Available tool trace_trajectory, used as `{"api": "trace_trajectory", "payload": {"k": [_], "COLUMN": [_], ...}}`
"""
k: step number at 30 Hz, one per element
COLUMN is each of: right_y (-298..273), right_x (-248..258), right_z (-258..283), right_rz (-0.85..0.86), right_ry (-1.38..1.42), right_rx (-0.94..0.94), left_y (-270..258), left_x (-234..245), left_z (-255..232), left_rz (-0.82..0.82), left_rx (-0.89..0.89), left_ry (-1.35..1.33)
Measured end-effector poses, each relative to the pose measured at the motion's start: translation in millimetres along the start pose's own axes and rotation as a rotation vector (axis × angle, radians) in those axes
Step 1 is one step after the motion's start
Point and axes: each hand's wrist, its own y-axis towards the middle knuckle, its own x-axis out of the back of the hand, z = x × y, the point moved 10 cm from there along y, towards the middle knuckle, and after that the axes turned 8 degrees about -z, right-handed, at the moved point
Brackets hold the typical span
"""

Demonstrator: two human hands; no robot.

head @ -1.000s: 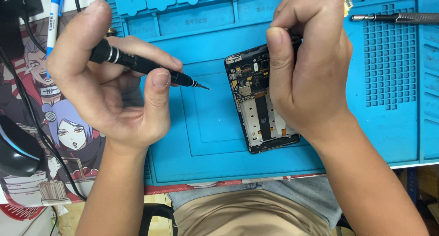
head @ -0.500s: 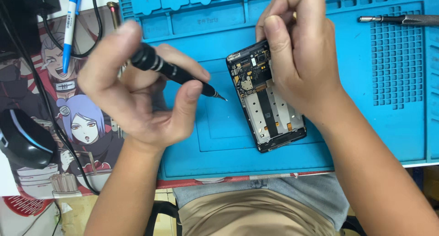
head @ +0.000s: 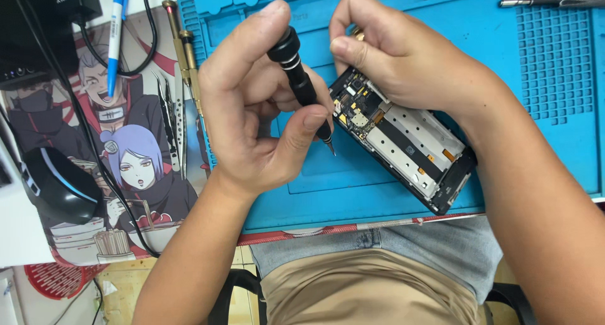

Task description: The person uses a screwdriver to remove and reattach screws on a disassembled smartphone placed on a blue work mat. They handle the phone's internal components and casing, occasionally lifting and rotating the device to access different areas.

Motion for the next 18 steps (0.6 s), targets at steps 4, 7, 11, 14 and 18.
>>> {"api": "trace_trajectory", "payload": {"k": [4, 7, 11, 14, 18], "right_y": [3.4, 4.2, 0.9, 2.8, 2.2], "right_x": [-15.1, -47.9, -85.0, -93.2, -93.1], "right_z": [-3.1, 12.4, 35.3, 33.7, 27.7], "right_rz": [0.097, 0.293, 0.544, 0.596, 0.595], "right_ry": [-0.141, -0.018, 0.257, 0.325, 0.251], "right_rx": [-0.194, -0.136, -0.028, -0.061, -0.117], "left_y": [4.2, 9.4, 14.0, 14.5, 15.9], "left_x": [-1.6, 0.5, -3.5, -7.0, -13.8], "left_z": [-2.3, -12.2, -7.7, -3.5, -1.7], "left_rz": [-0.043, -0.098, -0.004, 0.051, 0.035], "left_rx": [0.091, 0.054, 0.159, 0.265, 0.418], "left_ry": [-0.122, -0.079, -0.102, -0.12, -0.253]}}
